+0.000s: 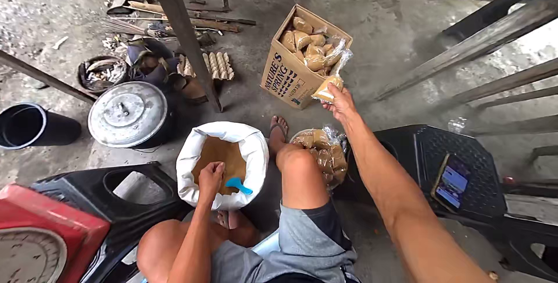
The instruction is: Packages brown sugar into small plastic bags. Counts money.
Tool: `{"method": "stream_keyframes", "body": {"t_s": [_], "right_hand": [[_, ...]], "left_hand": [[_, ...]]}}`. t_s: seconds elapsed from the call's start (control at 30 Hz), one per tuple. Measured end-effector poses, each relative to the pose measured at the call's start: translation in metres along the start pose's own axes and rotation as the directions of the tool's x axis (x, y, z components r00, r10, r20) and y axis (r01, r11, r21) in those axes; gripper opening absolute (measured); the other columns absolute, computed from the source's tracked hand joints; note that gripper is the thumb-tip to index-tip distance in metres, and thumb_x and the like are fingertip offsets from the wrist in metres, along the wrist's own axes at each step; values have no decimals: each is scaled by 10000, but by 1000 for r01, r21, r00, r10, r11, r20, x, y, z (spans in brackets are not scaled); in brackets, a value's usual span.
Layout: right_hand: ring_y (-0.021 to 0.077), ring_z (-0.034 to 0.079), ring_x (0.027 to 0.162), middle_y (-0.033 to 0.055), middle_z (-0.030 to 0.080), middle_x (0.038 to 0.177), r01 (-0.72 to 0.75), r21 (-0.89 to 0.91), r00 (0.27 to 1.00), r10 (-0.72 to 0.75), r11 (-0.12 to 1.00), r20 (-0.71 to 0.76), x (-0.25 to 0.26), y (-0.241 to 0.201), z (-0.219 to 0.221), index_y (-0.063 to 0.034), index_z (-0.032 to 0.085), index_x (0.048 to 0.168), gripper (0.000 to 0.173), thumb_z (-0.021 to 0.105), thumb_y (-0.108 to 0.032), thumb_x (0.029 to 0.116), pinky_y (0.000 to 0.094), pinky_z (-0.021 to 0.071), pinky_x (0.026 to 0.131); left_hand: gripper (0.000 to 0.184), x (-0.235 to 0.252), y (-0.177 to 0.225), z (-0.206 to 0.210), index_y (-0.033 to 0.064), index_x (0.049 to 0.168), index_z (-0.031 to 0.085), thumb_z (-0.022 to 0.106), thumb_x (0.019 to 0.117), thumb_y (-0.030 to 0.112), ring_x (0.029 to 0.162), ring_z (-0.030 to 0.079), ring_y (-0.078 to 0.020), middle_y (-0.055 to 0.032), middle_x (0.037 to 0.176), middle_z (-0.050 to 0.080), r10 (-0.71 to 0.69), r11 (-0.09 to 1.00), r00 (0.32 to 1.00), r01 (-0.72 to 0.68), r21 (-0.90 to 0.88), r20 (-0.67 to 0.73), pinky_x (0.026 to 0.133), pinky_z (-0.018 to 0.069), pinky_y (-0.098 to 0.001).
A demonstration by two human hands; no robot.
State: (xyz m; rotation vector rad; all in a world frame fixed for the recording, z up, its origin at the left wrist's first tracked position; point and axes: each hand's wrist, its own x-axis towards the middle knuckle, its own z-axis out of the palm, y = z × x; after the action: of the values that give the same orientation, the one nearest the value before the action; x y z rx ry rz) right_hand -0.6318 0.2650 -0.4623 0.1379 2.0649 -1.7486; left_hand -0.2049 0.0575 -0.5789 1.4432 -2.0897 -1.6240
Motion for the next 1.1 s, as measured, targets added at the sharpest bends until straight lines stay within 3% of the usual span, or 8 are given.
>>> {"method": "stream_keyframes", "body": {"t_s": [0.4, 0.57, 0.63, 0.73, 0.87, 0.97, 1.03, 1.1], "right_hand": [[199, 687, 806, 135, 650, 1167, 65, 127, 998, -61, 990, -33, 73, -72, 14, -57, 466, 1438, 487, 599, -296, 1036, 326, 604, 671], [299, 675, 1116, 244, 524, 1423, 94, 174, 995, -97, 980, 7, 100, -108, 39, -12, 313, 1553, 705, 430, -528, 1087, 395, 607, 888], [332, 613, 1237, 267, 482, 1475, 145, -31, 987, -143, 989, 72, 80, -90, 51, 5, 318, 1560, 737, 398, -550, 1083, 454, 559, 987], [326, 656, 1168, 241, 571, 1393, 335, -254, 931, -277, 907, 240, 26, -56, 65, 8, 449, 1478, 599, 496, -434, 1076, 491, 584, 942], [281, 695, 1055, 202, 644, 1264, 316, -254, 893, -196, 914, 405, -54, -20, 81, 20, 556, 1379, 449, 541, -317, 1082, 449, 601, 888], [253, 704, 1051, 182, 663, 1256, 330, -211, 842, -186, 920, 506, -97, -16, 95, 14, 580, 1355, 427, 556, -311, 1079, 427, 606, 874], [243, 700, 1079, 175, 657, 1278, 395, -225, 780, -196, 891, 594, -123, -19, 105, 9, 565, 1389, 446, 548, -311, 1079, 425, 610, 892], [215, 701, 1050, 157, 662, 1257, 467, -216, 721, -228, 858, 655, -150, -20, 119, -3, 578, 1373, 416, 545, -296, 1080, 395, 612, 866]], "left_hand": [[239, -2, -15, -2, -10, 1105, 697, 587, 1052, 196, 638, 678, -148, -69, 797, 718, -71, 997, 997, 70, -27, -20, 622, 597, -342], [244, -8, -21, -10, -27, 1114, 683, 582, 1057, 187, 635, 680, -154, -86, 801, 714, -107, 991, 993, 103, -87, -50, 618, 604, -339], [251, -11, -18, -11, -44, 1136, 668, 574, 1060, 176, 653, 689, -158, -98, 823, 715, -107, 986, 993, 100, -136, -46, 633, 611, -342], [234, -10, -19, -11, -39, 1153, 668, 628, 1022, 151, 656, 687, -165, -106, 847, 709, -65, 986, 996, 55, -157, -62, 637, 616, -352], [255, -21, -20, -11, -26, 1175, 680, 669, 987, 145, 720, 707, -202, -139, 933, 718, -8, 999, 997, 4, -42, -79, 719, 626, -415], [366, -30, 0, -13, -6, 1128, 714, 559, 1060, 318, 801, 720, -259, -146, 908, 735, 104, 986, 990, -89, 144, -98, 810, 597, -499], [420, -37, 7, -15, -57, 1232, 660, 540, 1069, 311, 943, 715, -349, -228, 1017, 722, 100, 987, 990, -86, 133, -99, 911, 558, -565], [622, -39, -1, -18, -46, 1496, 415, 682, 979, 176, 1109, 688, -378, -279, 1257, 658, 53, 997, 995, -58, -50, -89, 969, 562, -554]]}}
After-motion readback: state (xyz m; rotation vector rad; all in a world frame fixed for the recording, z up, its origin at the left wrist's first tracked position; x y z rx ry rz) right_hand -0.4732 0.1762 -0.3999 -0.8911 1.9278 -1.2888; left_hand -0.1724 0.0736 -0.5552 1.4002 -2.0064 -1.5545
